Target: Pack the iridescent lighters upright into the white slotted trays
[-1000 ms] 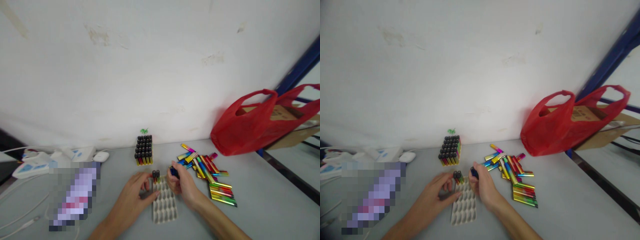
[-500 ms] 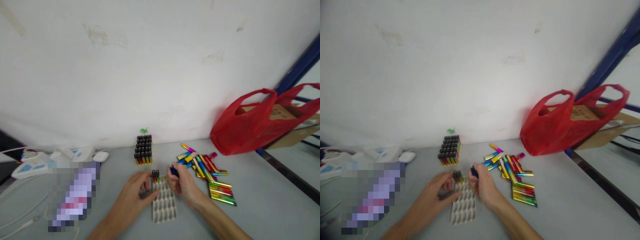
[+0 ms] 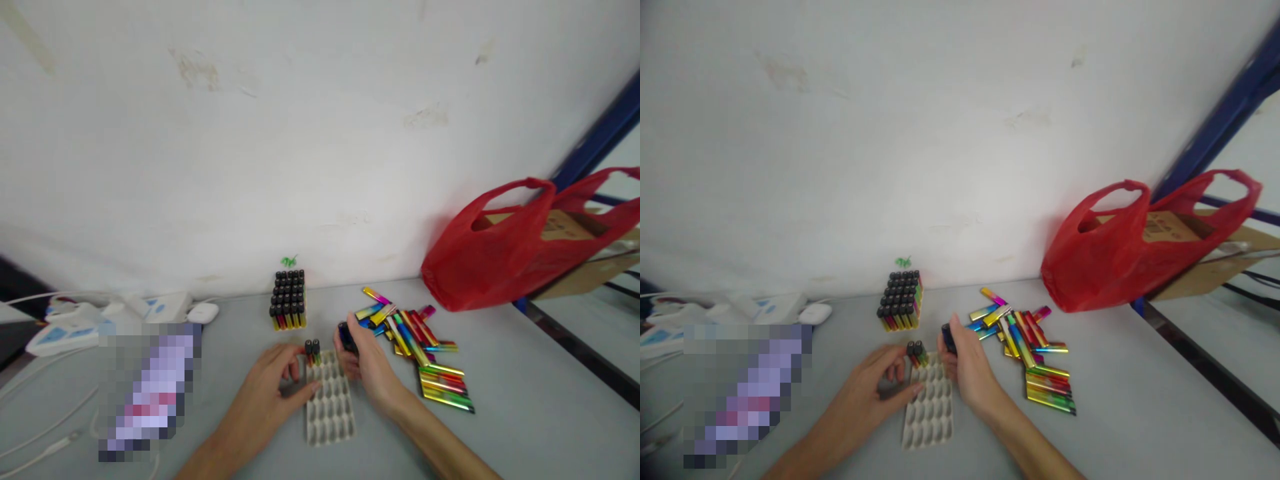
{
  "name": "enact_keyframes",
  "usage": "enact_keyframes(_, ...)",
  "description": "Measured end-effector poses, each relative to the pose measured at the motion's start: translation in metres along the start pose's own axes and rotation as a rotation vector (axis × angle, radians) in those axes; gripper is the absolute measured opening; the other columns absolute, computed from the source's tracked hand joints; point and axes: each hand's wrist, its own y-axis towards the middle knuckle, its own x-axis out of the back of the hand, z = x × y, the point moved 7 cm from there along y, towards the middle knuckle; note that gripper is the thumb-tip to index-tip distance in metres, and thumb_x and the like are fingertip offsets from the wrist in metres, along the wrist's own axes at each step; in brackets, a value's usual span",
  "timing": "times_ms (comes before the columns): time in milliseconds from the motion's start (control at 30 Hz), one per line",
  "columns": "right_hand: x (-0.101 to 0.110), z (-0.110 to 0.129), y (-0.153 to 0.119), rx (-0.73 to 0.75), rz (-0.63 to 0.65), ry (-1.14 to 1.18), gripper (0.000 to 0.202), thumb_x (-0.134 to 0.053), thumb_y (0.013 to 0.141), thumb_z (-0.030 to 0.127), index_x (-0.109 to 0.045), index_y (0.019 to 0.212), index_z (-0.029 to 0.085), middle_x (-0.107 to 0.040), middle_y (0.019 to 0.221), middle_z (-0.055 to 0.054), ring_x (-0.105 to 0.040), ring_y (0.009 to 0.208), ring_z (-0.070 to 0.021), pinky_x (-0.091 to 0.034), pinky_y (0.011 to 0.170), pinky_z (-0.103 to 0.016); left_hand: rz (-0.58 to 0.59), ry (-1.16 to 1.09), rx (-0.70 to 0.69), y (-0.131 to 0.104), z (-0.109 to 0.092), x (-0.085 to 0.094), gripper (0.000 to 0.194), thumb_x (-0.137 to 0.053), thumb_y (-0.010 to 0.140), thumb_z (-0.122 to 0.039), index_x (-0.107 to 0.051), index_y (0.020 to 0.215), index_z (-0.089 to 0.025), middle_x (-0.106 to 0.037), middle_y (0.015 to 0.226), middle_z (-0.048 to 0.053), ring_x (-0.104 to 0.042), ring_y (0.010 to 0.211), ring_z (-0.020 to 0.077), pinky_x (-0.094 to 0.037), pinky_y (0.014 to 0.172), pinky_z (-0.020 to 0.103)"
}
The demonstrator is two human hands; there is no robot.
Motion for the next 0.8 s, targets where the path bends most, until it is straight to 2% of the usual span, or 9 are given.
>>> enact_keyframes(67, 0.001, 0.012, -0.002, 0.118, -0.009, -0.085, 0.059, -0.052, 0.107, 0.080, -0.063, 0.095, 0.023, -0.042, 0.063, 0.008, -0.030, 0.053, -0.0132, -0.023, 0.050, -0.029, 0.005, -0.003, 0.000, 0.000, 0.000, 0.000, 0.021, -0.085, 0.094, -0.038, -0.071, 0.101, -0.024, -0.068, 0.088, 0.000, -0.066, 0.086, 0.0258, -0.050, 0.078, 0.033)
enact_keyframes(133, 0.001, 0.024, -0.005, 0.220, 0.001, -0.182, 0.047, -0.051, 0.113, 0.069, -0.064, 0.108, 0.024, -0.052, 0.071, 0.006, -0.043, 0.059, -0.0153, -0.034, 0.057, -0.029, 0.011, -0.008, 0.006, 0.000, 0.000, -0.001, 0.022, -0.086, 0.094, -0.037, -0.070, 0.102, -0.024, -0.068, 0.090, 0.000, -0.066, 0.087, 0.0262, -0.050, 0.079, 0.033)
enact_keyframes(200, 0.001, 0.031, -0.006, 0.280, 0.012, -0.253, 0.038, -0.054, 0.116, 0.060, -0.065, 0.111, 0.024, -0.059, 0.080, 0.004, -0.056, 0.072, -0.0176, -0.044, 0.070, -0.030, 0.015, -0.014, 0.015, -0.001, 0.001, -0.001, 0.022, -0.087, 0.094, -0.036, -0.070, 0.103, -0.024, -0.068, 0.091, 0.000, -0.066, 0.089, 0.0264, -0.049, 0.080, 0.034)
enact_keyframes(267, 0.002, 0.033, -0.006, 0.305, 0.014, -0.278, 0.031, -0.058, 0.115, 0.054, -0.065, 0.112, 0.024, -0.064, 0.089, 0.002, -0.063, 0.085, -0.0200, -0.047, 0.081, -0.032, 0.019, -0.019, 0.020, -0.001, 0.001, -0.002, 0.022, -0.087, 0.094, -0.035, -0.071, 0.103, -0.025, -0.068, 0.091, 0.000, -0.066, 0.089, 0.0264, -0.049, 0.080, 0.034)
enact_keyframes(433, 0.003, 0.034, -0.005, 0.364, 0.002, -0.434, 0.019, -0.070, 0.108, 0.042, -0.071, 0.110, 0.023, -0.063, 0.091, 0.002, -0.060, 0.088, -0.0208, -0.045, 0.082, -0.032, 0.015, -0.021, 0.013, 0.000, 0.004, -0.004, 0.023, -0.088, 0.094, -0.037, -0.070, 0.099, -0.025, -0.067, 0.090, -0.001, -0.065, 0.088, 0.0265, -0.049, 0.080, 0.034)
enact_keyframes(633, -0.001, 0.038, -0.008, 0.399, 0.023, -0.507, 0.012, -0.072, 0.106, 0.032, -0.073, 0.114, 0.023, -0.075, 0.102, -0.002, -0.068, 0.097, -0.0223, -0.048, 0.089, -0.033, 0.025, -0.032, 0.014, 0.000, 0.006, -0.005, 0.024, -0.088, 0.094, -0.037, -0.068, 0.096, -0.024, -0.067, 0.092, 0.000, -0.066, 0.089, 0.0269, -0.049, 0.082, 0.036)
enact_keyframes(800, -0.003, 0.036, -0.010, 0.402, 0.035, -0.587, 0.013, -0.072, 0.107, 0.030, -0.075, 0.116, 0.022, -0.078, 0.107, -0.003, -0.070, 0.101, -0.0229, -0.050, 0.094, -0.034, 0.015, -0.031, 0.018, -0.002, 0.004, -0.003, 0.027, -0.087, 0.093, -0.037, -0.063, 0.090, -0.024, -0.067, 0.092, 0.000, -0.066, 0.090, 0.0265, -0.050, 0.082, 0.035)
